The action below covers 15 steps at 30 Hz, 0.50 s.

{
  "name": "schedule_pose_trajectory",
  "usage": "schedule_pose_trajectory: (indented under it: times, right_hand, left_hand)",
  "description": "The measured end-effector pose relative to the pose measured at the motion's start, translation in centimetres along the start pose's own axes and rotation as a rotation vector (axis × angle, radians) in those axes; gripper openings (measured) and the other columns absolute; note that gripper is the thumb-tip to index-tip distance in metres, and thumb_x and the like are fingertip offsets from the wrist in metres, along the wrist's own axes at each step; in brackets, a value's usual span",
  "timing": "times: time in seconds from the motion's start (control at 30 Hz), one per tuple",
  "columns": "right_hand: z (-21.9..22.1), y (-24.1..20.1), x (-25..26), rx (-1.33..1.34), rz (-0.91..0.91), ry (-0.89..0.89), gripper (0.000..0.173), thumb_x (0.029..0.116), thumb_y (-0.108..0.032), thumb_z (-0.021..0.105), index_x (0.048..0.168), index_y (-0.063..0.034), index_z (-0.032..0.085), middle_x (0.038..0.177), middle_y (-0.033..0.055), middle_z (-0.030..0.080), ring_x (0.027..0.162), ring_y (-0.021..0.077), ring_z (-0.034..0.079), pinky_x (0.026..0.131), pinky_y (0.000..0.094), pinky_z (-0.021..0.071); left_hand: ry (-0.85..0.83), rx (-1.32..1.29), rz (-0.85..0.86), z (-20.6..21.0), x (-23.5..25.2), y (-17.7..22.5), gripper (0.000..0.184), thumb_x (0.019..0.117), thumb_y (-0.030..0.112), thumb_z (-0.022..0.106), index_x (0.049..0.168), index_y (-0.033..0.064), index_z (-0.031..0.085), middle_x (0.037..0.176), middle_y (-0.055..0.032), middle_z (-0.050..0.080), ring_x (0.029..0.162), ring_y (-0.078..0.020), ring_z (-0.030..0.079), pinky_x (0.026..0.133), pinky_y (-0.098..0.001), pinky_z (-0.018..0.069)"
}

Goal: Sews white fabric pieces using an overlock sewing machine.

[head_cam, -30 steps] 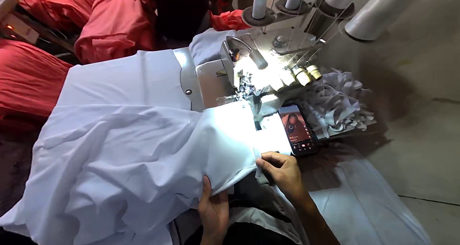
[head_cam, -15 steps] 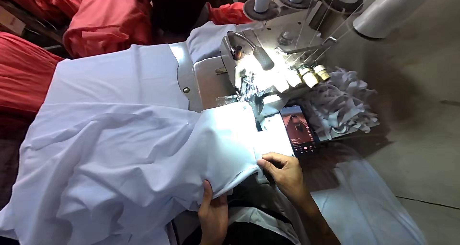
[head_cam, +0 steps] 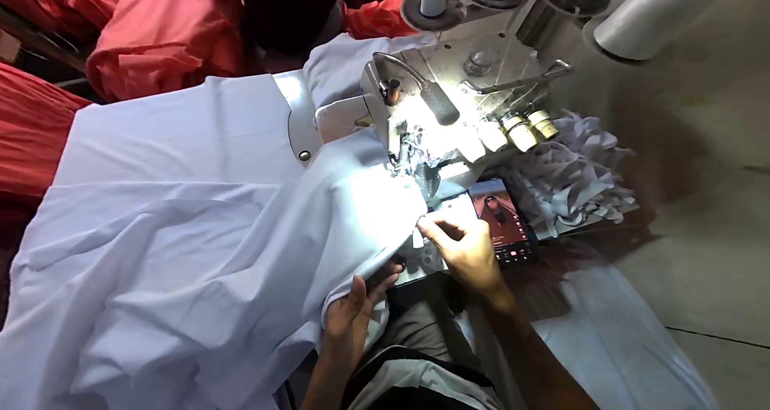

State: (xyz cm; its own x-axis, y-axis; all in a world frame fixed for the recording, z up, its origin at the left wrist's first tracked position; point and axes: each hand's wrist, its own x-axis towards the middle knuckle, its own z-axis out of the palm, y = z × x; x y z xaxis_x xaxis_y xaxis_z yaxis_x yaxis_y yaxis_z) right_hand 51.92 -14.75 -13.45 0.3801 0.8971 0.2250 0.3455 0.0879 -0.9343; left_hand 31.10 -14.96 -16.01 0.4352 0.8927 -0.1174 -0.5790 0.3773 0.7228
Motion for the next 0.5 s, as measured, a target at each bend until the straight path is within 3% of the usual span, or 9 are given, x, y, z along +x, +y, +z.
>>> schedule_pose_trajectory:
  times: [0.13, 0.2, 0.3, 0.37, 0.43, 0.5]
  right_hand:
    - [-0.1, -0.5, 1.1, -0.041, -0.009, 0.008, 0.014, 0.0942, -0.016, 0.069, 0.085, -0.0084, 0.077, 0.074, -0.0059, 0.072, 0.067, -0.0036, 0.065, 0.064, 0.0143, 0.0551]
    - [-0.2, -0.7, 1.2, -0.077, -0.001, -0.001, 0.018, 0.0966, -0.019, 0.067, 0.085, -0.0096, 0.076, 0.073, -0.0065, 0.072, 0.066, -0.0028, 0.065, 0.063, 0.0151, 0.0557]
    - [-0.4, -0.6, 1.3, -0.068, 0.010, -0.020, 0.027, 0.1009, -0.024, 0.063, 0.081, -0.0101, 0.075, 0.071, -0.0073, 0.071, 0.063, -0.0023, 0.065, 0.060, 0.0159, 0.0553]
    - [-0.7, -0.4, 1.2, -0.046, 0.030, -0.027, 0.029, 0.1019, -0.024, 0.062, 0.080, -0.0101, 0.075, 0.071, -0.0075, 0.071, 0.062, -0.0026, 0.064, 0.060, 0.0157, 0.0547]
    - [-1.1, -0.1, 0.7, -0.003, 0.075, -0.038, 0.031, 0.1031, -0.023, 0.059, 0.079, -0.0101, 0.075, 0.071, -0.0066, 0.071, 0.062, -0.0008, 0.065, 0.060, 0.0171, 0.0551]
    - [-1.4, 0.6, -0.1, 0.048, 0.108, -0.061, 0.032, 0.1044, -0.021, 0.057, 0.080, -0.0092, 0.074, 0.072, -0.0054, 0.072, 0.063, 0.0014, 0.066, 0.061, 0.0184, 0.0561]
  left_hand:
    - [-0.202, 0.244, -0.157, -1.1, 2.3, 2.1, 0.066, 0.1011, 0.065, 0.039, 0.112, 0.0076, 0.071, 0.104, -0.0086, 0.074, 0.099, -0.0224, 0.073, 0.091, -0.0377, 0.0602]
    - [-0.400, 0.344, -0.253, -1.5, 3.6, 3.3, 0.075, 0.1005, 0.070, 0.028, 0.109, 0.0093, 0.070, 0.098, -0.0057, 0.073, 0.092, -0.0172, 0.072, 0.082, -0.0322, 0.0609]
    - [-0.781, 0.394, -0.319, -2.2, 5.7, 4.7, 0.079, 0.1003, 0.072, 0.025, 0.114, 0.0065, 0.067, 0.103, -0.0078, 0.072, 0.093, -0.0173, 0.072, 0.080, -0.0321, 0.0618]
    - [-0.984, 0.391, -0.260, -2.4, 6.5, 5.9, 0.076, 0.1038, 0.067, 0.026, 0.117, 0.0040, 0.067, 0.104, -0.0091, 0.074, 0.092, -0.0168, 0.073, 0.082, -0.0330, 0.0615]
    - [-1.019, 0.272, -0.122, -2.0, 6.8, 7.4, 0.063, 0.1075, 0.057, 0.033, 0.114, 0.0052, 0.069, 0.096, -0.0072, 0.075, 0.085, -0.0150, 0.074, 0.077, -0.0310, 0.0627]
    - [-0.779, 0.199, 0.133, -0.9, 7.2, 9.3, 0.041, 0.1081, 0.043, 0.045, 0.109, 0.0114, 0.072, 0.088, 0.0007, 0.074, 0.073, -0.0088, 0.073, 0.065, -0.0244, 0.0623]
